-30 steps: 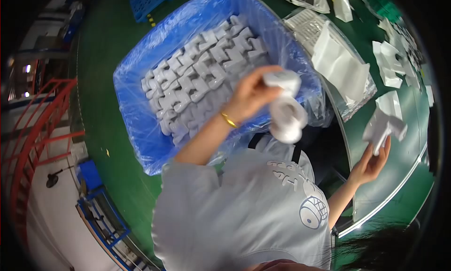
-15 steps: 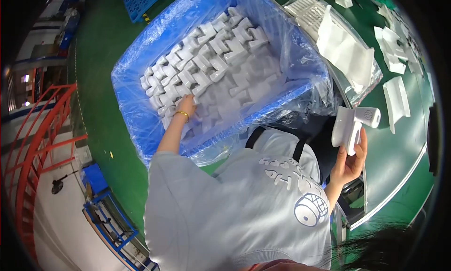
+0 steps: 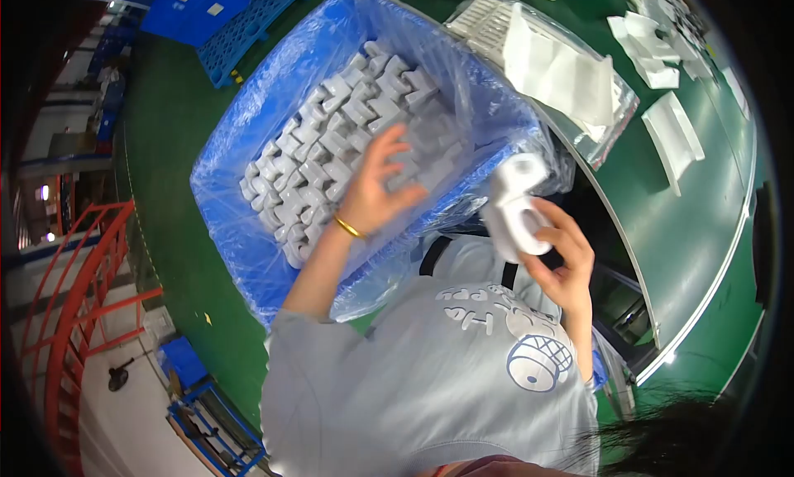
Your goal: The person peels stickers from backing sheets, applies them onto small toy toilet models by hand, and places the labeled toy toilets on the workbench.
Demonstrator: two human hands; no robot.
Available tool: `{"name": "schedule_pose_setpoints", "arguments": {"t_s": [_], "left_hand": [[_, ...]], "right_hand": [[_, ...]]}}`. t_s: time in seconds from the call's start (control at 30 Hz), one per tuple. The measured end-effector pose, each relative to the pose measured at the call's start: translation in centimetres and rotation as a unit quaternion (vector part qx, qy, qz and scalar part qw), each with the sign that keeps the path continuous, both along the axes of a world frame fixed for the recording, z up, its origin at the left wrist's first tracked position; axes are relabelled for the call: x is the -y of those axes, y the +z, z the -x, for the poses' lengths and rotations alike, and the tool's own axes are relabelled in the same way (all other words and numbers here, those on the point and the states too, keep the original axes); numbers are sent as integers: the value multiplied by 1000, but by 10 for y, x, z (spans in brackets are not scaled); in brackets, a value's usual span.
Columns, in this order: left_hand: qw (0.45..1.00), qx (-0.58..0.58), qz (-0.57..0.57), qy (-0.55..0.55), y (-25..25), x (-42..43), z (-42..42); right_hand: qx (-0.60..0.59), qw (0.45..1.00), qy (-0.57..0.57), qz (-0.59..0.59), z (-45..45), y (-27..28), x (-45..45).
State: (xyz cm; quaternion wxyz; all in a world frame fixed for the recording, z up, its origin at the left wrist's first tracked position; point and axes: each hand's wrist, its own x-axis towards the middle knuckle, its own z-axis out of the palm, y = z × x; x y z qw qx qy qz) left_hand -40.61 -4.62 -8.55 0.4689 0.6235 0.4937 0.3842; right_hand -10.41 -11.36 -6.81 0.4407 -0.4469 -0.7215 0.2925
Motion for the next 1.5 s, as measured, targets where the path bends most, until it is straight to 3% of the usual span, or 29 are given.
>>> {"name": "schedule_pose_setpoints", "arguments": {"t_s": [0.03,0.1,0.17,0.23,0.3,0.33,0.4,0.43,0.47,0.5,0.53,0.57,0.6,0.67,0.73,0.83,0.87,0.97,1.1,1.17,1.23,1.27,1.37,1.43,1.5], "left_hand": [[995,61,-17,-82,30,3,-27],[944,-122,-145,-271,57,-2,-51],[929,-124,-28,-349,49,-9,-51],[914,-156,17,-373,39,-15,-39],[921,-204,32,-329,39,-7,-32],[927,-225,133,-269,34,-2,-20],[966,-131,204,-89,-6,8,26],[964,-151,217,-37,-29,10,56],[958,-170,231,18,-51,15,84],[945,-219,240,34,-71,22,105],[930,-267,247,52,-78,29,115],[913,-351,209,0,-88,38,123],[886,-431,168,-49,-94,50,125],[800,-573,162,-76,-178,72,177],[868,-426,254,17,-246,92,217],[732,-609,305,-24,-286,91,233],[735,-621,271,-32,-240,87,202],[747,-620,239,-13,-251,96,211],[756,-618,216,-2,-317,114,261],[761,-614,210,-1,-328,118,271],[736,-639,223,-17,-300,125,251],[722,-652,231,-23,-281,125,239],[718,-651,246,1,-286,127,236],[716,-649,256,1,-286,130,238],[714,-648,265,1,-288,135,238]], "right_hand": [[-14,998,55,29,2,5,-6],[-62,987,136,63,4,6,-14],[-100,974,178,101,-2,3,-18],[-204,918,175,292,-3,-3,-16],[-264,924,100,260,2,-20,-13],[-271,930,65,240,-10,-15,-13],[-270,949,-33,159,-40,-14,-26],[-322,934,-114,107,-57,-16,-34],[-252,938,-227,68,-81,-12,-43],[-89,930,-354,-53,-105,-6,-52],[14,894,-441,-83,-126,-6,-57],[115,858,-489,-105,-146,-3,-63],[162,842,-501,-118,-163,-7,-70],[239,821,-506,-111,-189,-20,-80],[301,815,-490,-75,-204,-35,-84],[308,820,-481,-34,-207,-48,-83],[291,824,-484,-36,-204,-48,-81],[267,833,-477,-82,-190,-40,-81],[321,803,-497,-73,-176,-28,-93],[340,778,-526,-45,-186,-48,-108],[346,783,-518,10,-213,-76,-126],[286,806,-518,7,-215,-69,-134],[156,799,-561,-153,-210,-44,-171],[124,803,-535,-230,-194,-10,-200],[136,843,-457,-248,-182,15,-227]]}}
